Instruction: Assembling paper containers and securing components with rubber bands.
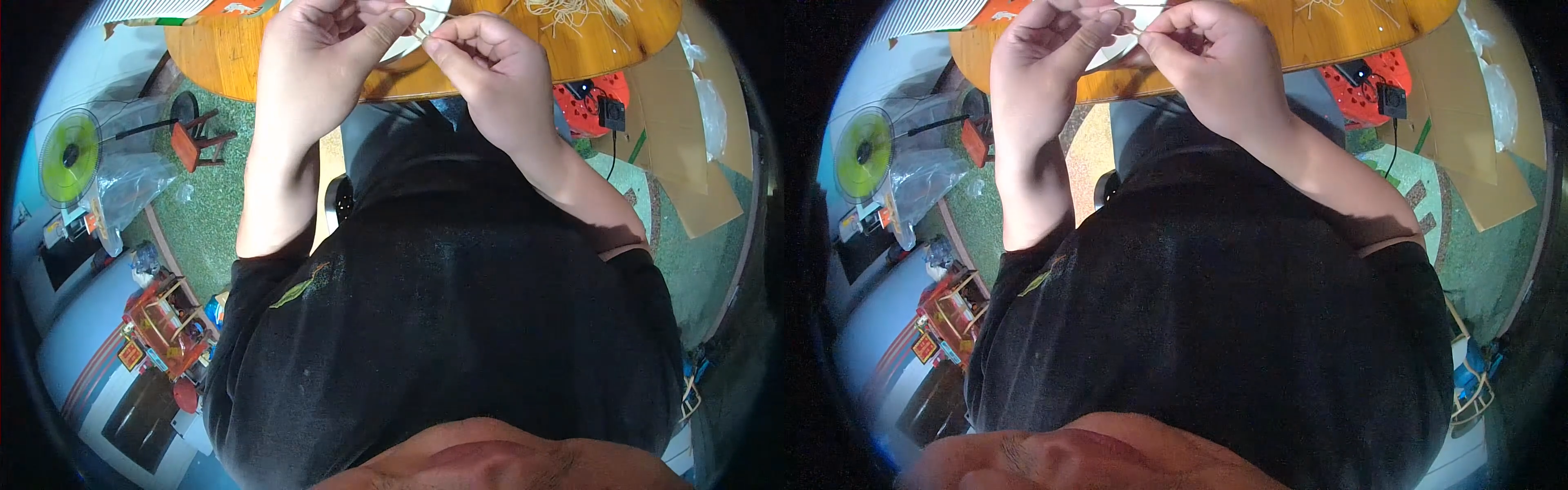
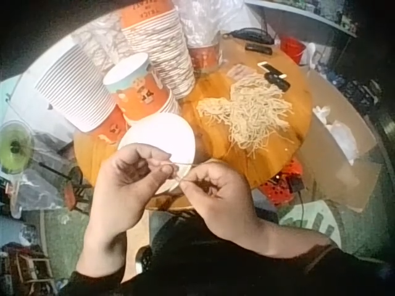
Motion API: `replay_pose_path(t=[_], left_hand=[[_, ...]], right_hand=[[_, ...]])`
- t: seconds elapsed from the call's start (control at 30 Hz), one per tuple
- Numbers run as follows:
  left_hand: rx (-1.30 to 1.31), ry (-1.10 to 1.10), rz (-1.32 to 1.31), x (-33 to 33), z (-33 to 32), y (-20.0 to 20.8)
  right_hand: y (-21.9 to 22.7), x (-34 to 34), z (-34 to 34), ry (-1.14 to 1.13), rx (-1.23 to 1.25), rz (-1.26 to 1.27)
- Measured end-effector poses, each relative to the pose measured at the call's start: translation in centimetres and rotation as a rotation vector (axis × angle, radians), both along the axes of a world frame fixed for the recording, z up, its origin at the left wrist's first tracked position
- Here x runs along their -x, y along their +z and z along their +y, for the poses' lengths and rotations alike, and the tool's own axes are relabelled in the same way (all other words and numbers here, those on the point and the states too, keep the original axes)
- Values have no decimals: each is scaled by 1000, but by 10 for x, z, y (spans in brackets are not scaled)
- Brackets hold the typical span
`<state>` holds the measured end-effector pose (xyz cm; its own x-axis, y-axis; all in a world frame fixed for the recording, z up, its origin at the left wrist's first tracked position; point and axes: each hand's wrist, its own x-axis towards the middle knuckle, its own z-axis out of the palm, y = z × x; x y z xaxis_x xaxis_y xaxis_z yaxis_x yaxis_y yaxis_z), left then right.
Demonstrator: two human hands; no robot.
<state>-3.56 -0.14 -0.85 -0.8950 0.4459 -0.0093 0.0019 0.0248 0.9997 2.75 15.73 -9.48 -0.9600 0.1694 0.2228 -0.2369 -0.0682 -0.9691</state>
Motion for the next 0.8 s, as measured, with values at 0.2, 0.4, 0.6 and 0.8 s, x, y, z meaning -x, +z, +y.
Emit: replay_pose_path(t=[0.2, 0.4, 0.6, 0.8], left_hand=[[5, -45, 13, -2, -3, 3], [-334, -300, 77, 3, 2, -10], [-734, -510, 313, 27, 5, -57], [-315, -328, 123, 4, 1, -9]], right_hand=[[17, -1, 6, 6, 24, -208], [18, 2, 9, -4, 65, -265], [19, 5, 7, 78, 279, -273], [51, 4, 6, 81, 378, -485]])
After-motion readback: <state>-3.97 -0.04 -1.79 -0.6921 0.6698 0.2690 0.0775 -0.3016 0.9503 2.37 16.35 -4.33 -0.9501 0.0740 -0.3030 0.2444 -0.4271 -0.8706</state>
